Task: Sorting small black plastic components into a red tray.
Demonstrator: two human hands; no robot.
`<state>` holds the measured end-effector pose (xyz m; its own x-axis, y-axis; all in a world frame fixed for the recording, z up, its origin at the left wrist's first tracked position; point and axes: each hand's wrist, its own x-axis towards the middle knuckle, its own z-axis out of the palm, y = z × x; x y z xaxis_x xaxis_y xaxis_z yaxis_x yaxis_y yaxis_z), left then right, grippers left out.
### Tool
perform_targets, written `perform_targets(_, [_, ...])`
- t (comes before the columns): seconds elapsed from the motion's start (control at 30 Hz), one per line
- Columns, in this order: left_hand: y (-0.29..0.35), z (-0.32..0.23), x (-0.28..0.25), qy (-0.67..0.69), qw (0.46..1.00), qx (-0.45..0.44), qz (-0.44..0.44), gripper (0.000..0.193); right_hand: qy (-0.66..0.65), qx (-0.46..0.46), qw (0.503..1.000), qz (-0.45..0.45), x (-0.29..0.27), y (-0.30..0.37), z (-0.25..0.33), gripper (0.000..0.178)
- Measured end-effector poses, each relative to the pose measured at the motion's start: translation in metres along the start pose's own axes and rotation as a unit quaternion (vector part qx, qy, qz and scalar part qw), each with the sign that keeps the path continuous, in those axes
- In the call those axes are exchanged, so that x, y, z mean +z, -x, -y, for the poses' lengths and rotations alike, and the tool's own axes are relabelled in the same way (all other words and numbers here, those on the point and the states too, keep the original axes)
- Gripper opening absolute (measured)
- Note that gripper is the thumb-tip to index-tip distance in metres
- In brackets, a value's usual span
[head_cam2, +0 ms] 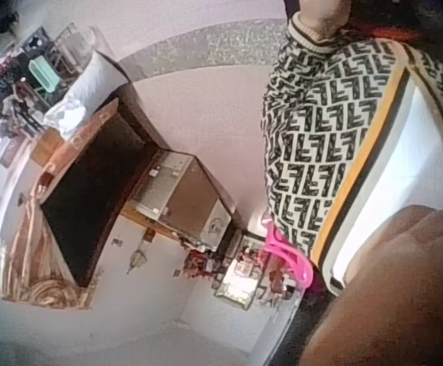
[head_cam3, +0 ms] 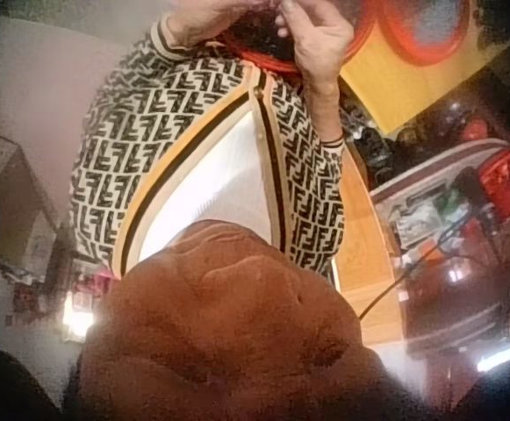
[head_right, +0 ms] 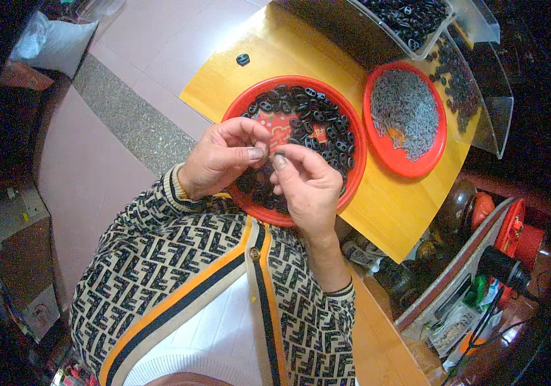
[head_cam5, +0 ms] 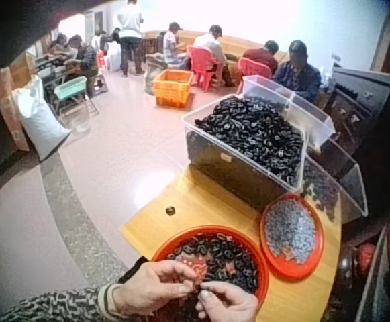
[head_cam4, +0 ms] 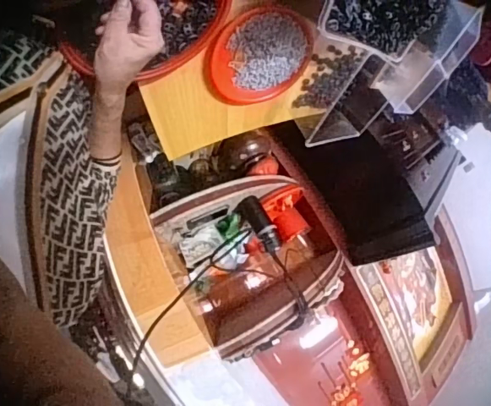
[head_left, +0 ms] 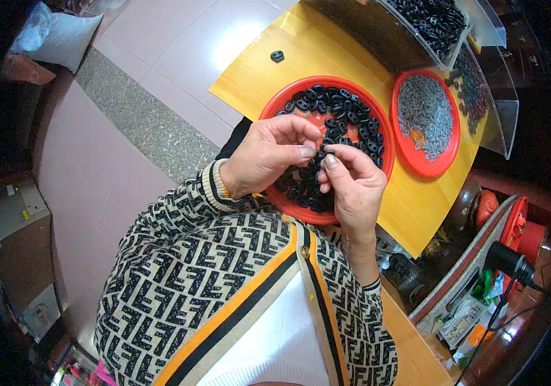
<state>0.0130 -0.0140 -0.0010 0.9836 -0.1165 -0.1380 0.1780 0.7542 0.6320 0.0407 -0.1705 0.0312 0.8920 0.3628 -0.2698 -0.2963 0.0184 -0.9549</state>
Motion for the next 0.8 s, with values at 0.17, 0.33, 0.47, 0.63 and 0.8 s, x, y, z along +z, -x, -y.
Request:
perform_targets(0.17, [0.001, -0.004, -0.002, -0.028, 1.0, 0.003, 0.01, 0.028, -0.036, -0.01, 0.999, -0.003, 0.007, 0.003, 0.004, 0.018])
perform_targets(0.33, [0.004, -0.007, 0.001, -0.045, 0.999, -0.004, 0.01, 0.029, -0.007, -0.024, 1.0, -0.01, 0.012, 0.008, 0.011, 0.017])
perform_targets(0.47, [0.003, -0.006, 0.002, -0.052, 0.998, 0.003, 0.02, 0.028, 0.021, -0.03, 0.999, -0.019, 0.015, 0.01, 0.012, 0.016])
perform_targets(0.63, [0.003, -0.006, 0.002, -0.075, 0.997, 0.012, 0.019, 0.028, 0.053, -0.041, 0.998, -0.019, 0.015, 0.01, 0.01, 0.016])
perform_targets(0.8, [0.005, -0.004, 0.003, -0.107, 0.994, 0.033, 0.012, 0.027, 0.09, -0.061, 0.994, -0.031, 0.016, 0.009, 0.005, 0.014])
